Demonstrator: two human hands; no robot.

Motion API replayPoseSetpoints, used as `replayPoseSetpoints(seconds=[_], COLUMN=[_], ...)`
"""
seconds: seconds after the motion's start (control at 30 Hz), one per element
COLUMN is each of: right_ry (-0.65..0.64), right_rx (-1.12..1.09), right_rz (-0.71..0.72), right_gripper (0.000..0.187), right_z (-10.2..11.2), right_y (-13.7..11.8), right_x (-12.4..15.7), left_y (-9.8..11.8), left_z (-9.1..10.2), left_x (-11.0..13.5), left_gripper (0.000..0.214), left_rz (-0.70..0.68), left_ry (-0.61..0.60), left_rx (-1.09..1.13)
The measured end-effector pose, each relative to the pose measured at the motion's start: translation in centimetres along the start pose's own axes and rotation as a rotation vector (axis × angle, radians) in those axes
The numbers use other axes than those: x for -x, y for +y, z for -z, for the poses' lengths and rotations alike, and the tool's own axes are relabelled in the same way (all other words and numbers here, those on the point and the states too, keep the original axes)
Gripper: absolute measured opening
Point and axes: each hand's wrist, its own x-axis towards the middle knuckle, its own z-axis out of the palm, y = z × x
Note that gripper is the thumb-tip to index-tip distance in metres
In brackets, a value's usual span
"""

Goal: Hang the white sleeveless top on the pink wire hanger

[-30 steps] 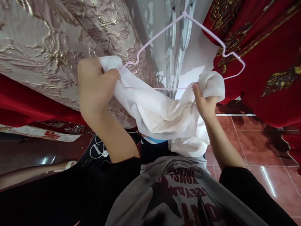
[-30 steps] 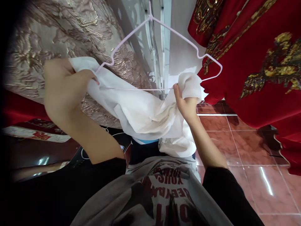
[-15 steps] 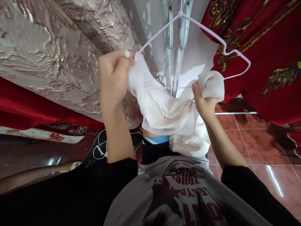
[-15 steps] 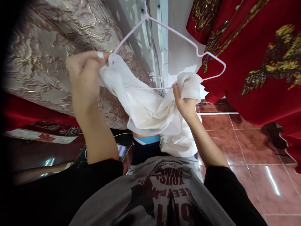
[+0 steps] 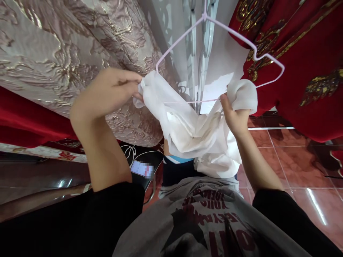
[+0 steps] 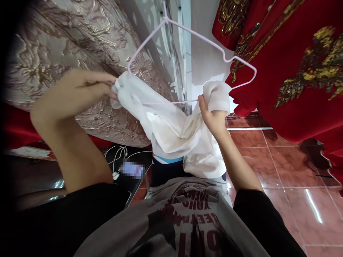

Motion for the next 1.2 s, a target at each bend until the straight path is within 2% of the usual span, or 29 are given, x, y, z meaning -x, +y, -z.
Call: replayPoseSetpoints(seconds=[0.03,0.07,0.1,0.17,0.27,0.33,0.47,0.6,0.73,0.87,0.97,1.03,1.1,1.2], right_ry=[0.004,0.009,0.012,0.011,-0.007,-0.033,-0.077,-0.044,-0.037,-0.064,-0.073,-0.082,-0.085,-0.099], right_rx=[0.003,0.005,0.010,0.025,0.044,0.041,0.029,0.073,0.115,0.135,0.138,0.129,0.088,0.007], right_rz=[0.005,0.009,0.013,0.024,0.032,0.027,0.024,0.053,0.076,0.094,0.054,0.013,-0.017,-0.028], right_gripper=[0.060,0.060,0.060,0.059,0.059,0.059,0.060,0.057,0.056,0.055,0.055,0.055,0.056,0.064], right_z=[-0.1,-0.2,-0.4,-0.5,-0.4,-0.1,0.2,-0.2,-0.5,-0.3,-0.2,-0.4,-0.6,-0.9], right_y=[0.1,0.2,0.2,0.2,0.1,-0.1,-0.1,0.2,0.8,0.7,-0.2,-0.7,-0.7,-0.5], right_x=[0.1,0.2,0.2,0.3,0.1,-0.1,-0.2,0.0,-0.1,-0.2,0.1,0.3,0.3,0.2], left_y=[-0.5,-1.1,-1.6,-2.4,-2.5,-2.2,-2.5,-4.2,-6.6,-8.3,-7.2,-5.1,-2.4,0.6], left_z=[0.2,0.2,0.0,-0.7,-1.5,-1.6,-1.2,-1.4,-2.4,-3.3,-3.8,-4.1,-4.3,-4.4], left_x=[0.0,0.0,0.0,0.2,0.6,0.9,1.0,0.0,-1.7,-3.6,-4.9,-5.6,-6.0,-6.2], left_gripper=[0.017,0.030,0.041,0.048,0.040,0.038,0.034,0.026,0.018,0.009,0.028,0.030,0.023,0.038], left_rz=[-0.045,-0.065,-0.061,-0.001,0.094,0.101,0.017,-0.046,-0.051,0.066,0.064,0.018,-0.055,-0.183], left_ry=[-0.044,-0.068,-0.064,0.012,0.121,0.130,0.157,0.299,0.461,0.481,0.519,0.526,0.520,0.545], left_rx=[0.057,0.099,0.113,0.027,-0.177,-0.206,-0.236,-0.264,-0.208,0.062,0.238,0.285,0.309,0.256])
